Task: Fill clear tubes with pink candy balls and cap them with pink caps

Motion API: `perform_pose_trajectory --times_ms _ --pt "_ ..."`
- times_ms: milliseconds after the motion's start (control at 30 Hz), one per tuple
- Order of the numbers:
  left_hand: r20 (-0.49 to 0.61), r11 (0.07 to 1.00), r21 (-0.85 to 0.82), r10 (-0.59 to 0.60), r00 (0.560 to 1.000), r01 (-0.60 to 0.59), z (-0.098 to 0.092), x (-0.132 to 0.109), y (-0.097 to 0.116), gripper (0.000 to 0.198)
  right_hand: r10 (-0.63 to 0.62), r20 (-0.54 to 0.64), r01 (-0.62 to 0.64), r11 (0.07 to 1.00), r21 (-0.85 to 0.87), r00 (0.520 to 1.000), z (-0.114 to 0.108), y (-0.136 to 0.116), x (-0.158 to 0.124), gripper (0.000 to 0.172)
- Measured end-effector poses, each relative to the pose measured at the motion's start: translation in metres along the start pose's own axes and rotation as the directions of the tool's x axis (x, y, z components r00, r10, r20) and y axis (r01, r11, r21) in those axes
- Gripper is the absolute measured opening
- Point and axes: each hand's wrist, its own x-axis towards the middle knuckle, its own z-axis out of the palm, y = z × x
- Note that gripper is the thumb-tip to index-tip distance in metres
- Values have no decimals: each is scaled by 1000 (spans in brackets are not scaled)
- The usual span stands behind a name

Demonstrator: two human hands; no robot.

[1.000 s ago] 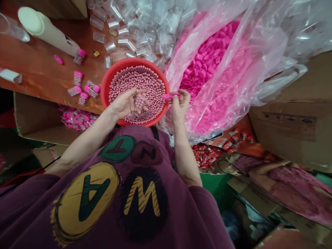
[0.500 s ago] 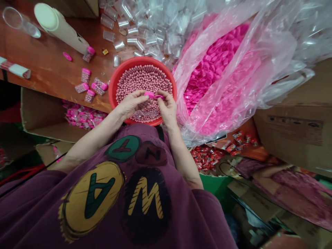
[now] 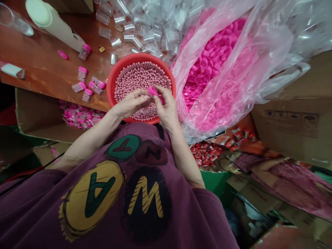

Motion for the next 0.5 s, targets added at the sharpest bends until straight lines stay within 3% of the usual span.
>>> perform_pose_trajectory --times_ms 100,300,500 --pt "56 999 20 50 997 -51 -3 0 -6 46 -9 -10 9 999 31 1000 0 -5 0 33" --pt "69 1000 -8 30 997 -30 -2 -1 -13 46 -64 6 64 998 15 998 3 -9 0 33" --pt "-83 1000 15 -15 996 16 18 -12 -8 30 -22 47 27 994 -105 999 5 -22 -8 36"
